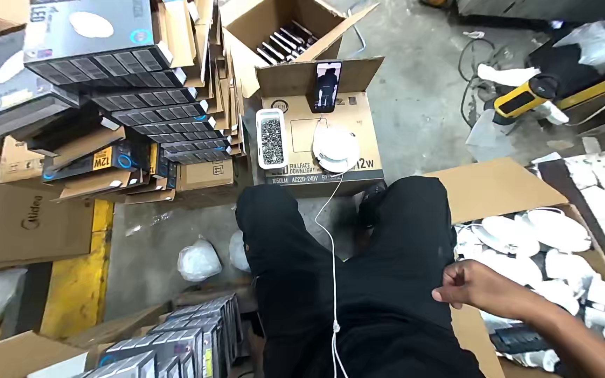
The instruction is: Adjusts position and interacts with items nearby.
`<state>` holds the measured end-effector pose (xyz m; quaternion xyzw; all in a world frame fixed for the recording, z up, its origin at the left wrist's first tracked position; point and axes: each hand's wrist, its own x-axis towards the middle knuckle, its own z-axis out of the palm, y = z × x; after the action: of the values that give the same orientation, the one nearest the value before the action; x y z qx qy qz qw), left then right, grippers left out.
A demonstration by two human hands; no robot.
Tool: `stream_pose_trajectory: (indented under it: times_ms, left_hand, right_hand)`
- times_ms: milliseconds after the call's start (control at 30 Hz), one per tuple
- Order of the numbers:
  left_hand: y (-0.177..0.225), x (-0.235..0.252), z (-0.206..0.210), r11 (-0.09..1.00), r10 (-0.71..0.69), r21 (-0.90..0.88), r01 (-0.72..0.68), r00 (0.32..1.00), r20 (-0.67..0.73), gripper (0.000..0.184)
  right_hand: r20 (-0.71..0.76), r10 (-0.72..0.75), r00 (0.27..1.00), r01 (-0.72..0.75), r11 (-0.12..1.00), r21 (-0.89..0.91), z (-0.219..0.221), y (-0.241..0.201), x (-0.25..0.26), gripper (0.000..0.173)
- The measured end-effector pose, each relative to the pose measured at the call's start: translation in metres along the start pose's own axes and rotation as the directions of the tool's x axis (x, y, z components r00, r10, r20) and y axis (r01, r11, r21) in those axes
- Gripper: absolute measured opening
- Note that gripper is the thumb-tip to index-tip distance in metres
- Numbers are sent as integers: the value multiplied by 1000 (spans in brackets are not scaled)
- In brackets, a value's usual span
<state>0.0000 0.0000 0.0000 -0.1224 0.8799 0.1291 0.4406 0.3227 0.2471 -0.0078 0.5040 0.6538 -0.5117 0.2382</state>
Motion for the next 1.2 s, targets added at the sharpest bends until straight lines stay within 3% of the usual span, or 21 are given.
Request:
stream_pose_trajectory:
  times_ms: [67,100,133,167,233,333,433,533,667,733,833,900,967,1033,1100,1133,1200]
  left_hand:
    - [-28,12,4,990,46,-134,-36,996,72,48]
    - [-60,25,5,987,113,-130,-94,983,148,53]
    - [-111,44,14,952,284,-161,-260,947,149,59]
    - [-175,68,36,822,529,-242,-515,849,-8,66]
    - [-226,72,31,800,596,-161,-578,797,102,77]
    - [-215,42,10,784,615,-81,-616,751,240,82]
    - [-184,38,6,668,733,-42,-743,647,210,86]
    - [-153,46,10,610,788,-51,-791,598,145,86]
    - [-154,40,17,569,822,-181,-802,561,98,82]
    - [-152,32,22,599,790,-259,-757,612,39,79]
    - [-146,30,40,571,733,-387,-724,662,-159,69]
    - [-143,29,53,541,706,-405,-737,660,-259,52]
    - [-140,24,60,545,670,-402,-736,670,-320,38]
    - [-143,16,58,568,663,-408,-715,691,-288,37]
    - [-154,13,53,540,659,-525,-658,719,-223,33]
    - [-160,15,52,487,658,-622,-613,726,-200,30]
    - [-172,20,51,458,701,-613,-644,686,-197,29]
  right_hand:
    - [-13,-20,1000,20,1000,15,0,-1,4,28]
    - [-14,-34,999,34,999,22,1,-2,4,26]
    - [-16,-51,999,51,998,22,2,-3,4,24]
    - [-13,-70,997,71,997,11,2,-4,6,22]
    - [28,-93,995,93,995,-29,-2,-8,12,22]
    - [138,-140,980,155,983,-101,-12,-12,26,26]
    - [247,-138,959,180,971,-155,-20,-20,34,30]
    - [294,-169,941,235,951,-203,-19,-26,38,32]
    - [259,-273,926,362,835,-414,-11,-38,23,34]
    - [268,-506,820,571,692,-441,7,-45,8,29]
    - [396,-759,516,856,458,-238,63,-73,-3,27]
    - [396,-863,314,949,296,-108,113,-97,1,31]
    - [367,-911,189,981,157,-116,156,-128,8,32]
    - [402,-895,193,971,116,-207,187,-157,9,35]
    - [554,-768,321,931,149,-333,206,-184,2,45]
    - [625,-684,376,911,151,-383,214,-194,-2,43]
    - [710,-535,458,869,99,-485,227,-207,-15,24]
